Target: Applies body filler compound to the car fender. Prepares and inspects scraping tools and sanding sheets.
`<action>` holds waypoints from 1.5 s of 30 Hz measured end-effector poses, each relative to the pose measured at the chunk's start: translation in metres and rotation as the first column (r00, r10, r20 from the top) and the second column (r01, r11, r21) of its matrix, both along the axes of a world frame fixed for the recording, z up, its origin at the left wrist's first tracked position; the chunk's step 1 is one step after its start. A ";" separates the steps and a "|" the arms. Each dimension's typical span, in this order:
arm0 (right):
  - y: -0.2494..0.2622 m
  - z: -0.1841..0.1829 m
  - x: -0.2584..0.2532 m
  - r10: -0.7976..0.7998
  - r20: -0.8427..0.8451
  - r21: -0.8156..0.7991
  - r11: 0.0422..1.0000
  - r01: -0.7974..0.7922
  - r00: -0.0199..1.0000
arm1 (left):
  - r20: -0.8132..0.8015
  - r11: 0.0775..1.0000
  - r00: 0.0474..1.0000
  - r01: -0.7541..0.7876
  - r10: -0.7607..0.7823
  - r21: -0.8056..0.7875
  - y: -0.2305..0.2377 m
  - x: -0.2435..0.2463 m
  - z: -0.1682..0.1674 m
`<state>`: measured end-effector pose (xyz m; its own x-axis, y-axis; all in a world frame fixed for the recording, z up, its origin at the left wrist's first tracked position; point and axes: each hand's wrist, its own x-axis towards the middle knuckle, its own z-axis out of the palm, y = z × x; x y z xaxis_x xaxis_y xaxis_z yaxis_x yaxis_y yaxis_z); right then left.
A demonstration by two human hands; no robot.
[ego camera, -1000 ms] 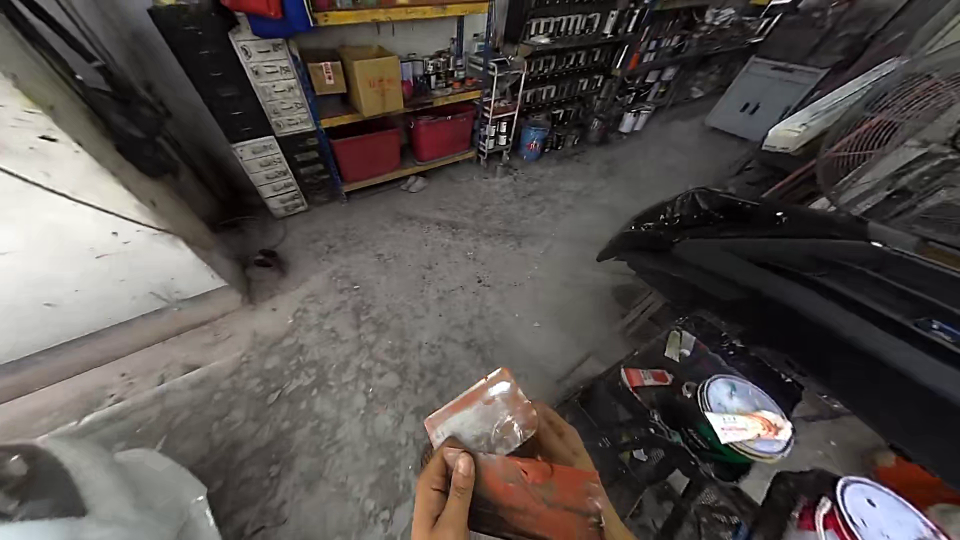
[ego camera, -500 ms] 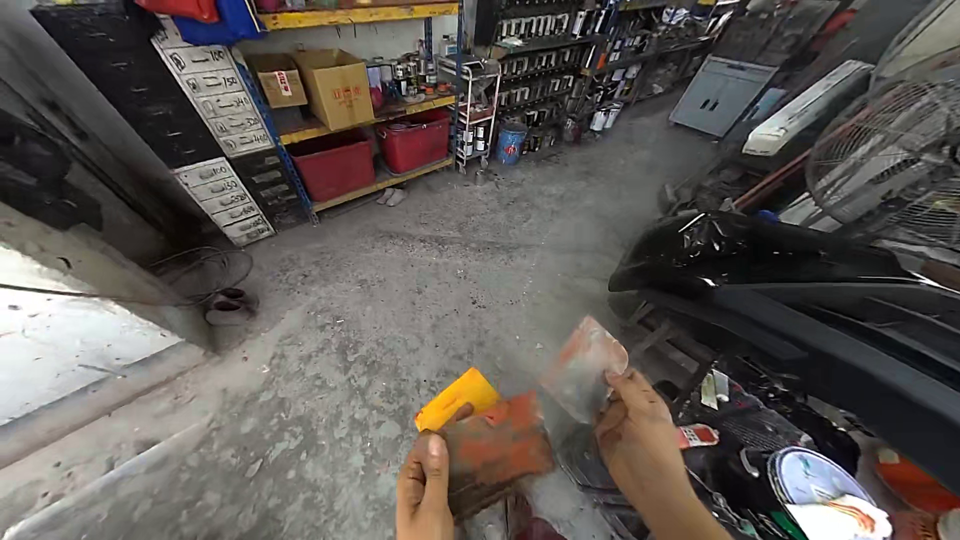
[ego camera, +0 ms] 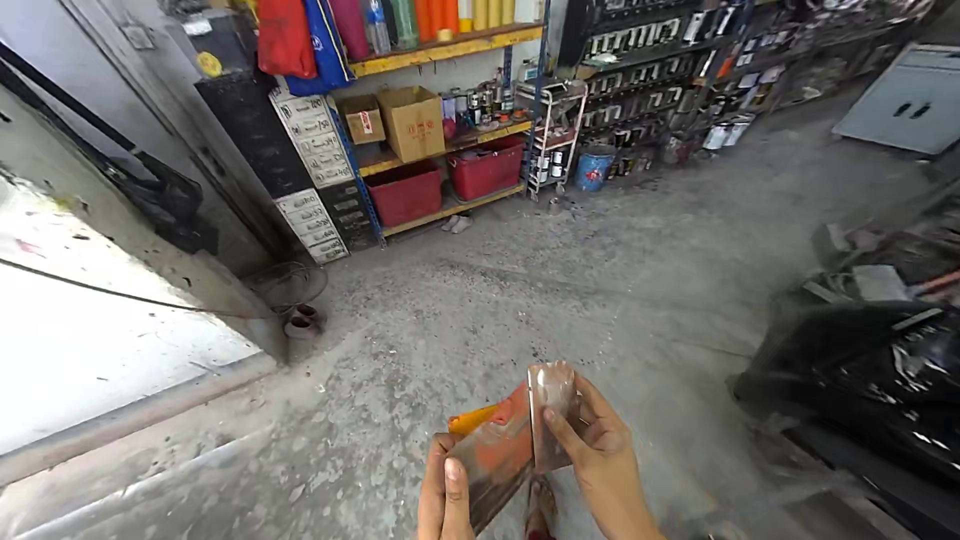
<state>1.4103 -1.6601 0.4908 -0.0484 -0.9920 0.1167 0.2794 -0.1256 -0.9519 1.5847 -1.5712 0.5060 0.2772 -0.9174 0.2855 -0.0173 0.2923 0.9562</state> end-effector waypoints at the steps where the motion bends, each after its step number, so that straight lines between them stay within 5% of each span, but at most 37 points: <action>1: -0.017 0.002 -0.003 0.016 -0.017 -0.032 0.999 -0.017 1.000 | 0.057 1.000 0.998 0.007 -0.006 -0.017 -0.015 -0.002 0.004; 12: -0.149 -0.008 -0.062 -0.070 -0.298 -0.347 0.937 -0.039 0.952 | 0.432 0.988 0.888 0.139 -0.154 0.066 -0.159 -0.050 0.022; 19: -0.232 -0.001 -0.134 -0.336 -0.686 -0.573 0.796 -0.196 0.645 | 0.332 0.970 0.911 0.228 -0.244 0.089 -0.246 -0.092 0.008; 24: -0.270 -0.038 -0.145 -0.408 -0.551 -0.481 0.868 0.123 0.728 | 0.213 0.964 0.940 0.261 -0.267 0.057 -0.319 -0.115 -0.006; 29: -0.323 -0.044 -0.111 -0.546 -0.255 -0.351 0.821 0.450 0.798 | 0.098 0.931 0.926 0.364 -0.365 0.033 -0.405 -0.127 -0.019; 35: -0.409 -0.015 -0.071 -0.565 -0.160 -0.263 0.815 0.516 0.810 | 0.080 0.859 0.857 0.512 -0.509 -0.018 -0.511 -0.123 -0.013; 40: -0.464 0.006 -0.046 -0.556 -0.023 -0.070 0.830 0.553 0.831 | 0.387 0.812 0.728 0.572 -0.567 0.115 -0.576 -0.103 -0.014; 43: -0.492 0.022 -0.055 -0.575 -0.036 -0.116 0.815 0.568 0.818 | 0.479 0.765 0.620 0.612 -0.622 0.201 -0.607 -0.088 -0.021; 45: -0.509 0.030 -0.076 -0.637 -0.085 -0.178 0.766 0.618 0.766 | 0.417 0.759 0.647 0.620 -0.639 0.201 -0.630 -0.076 -0.025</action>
<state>1.3340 -2.1695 0.5212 -0.6290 -0.7191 0.2954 -0.0334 -0.3546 -0.9344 1.5086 -2.2015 0.4814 -0.5161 -0.8365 0.1841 -0.2554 0.3554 0.8992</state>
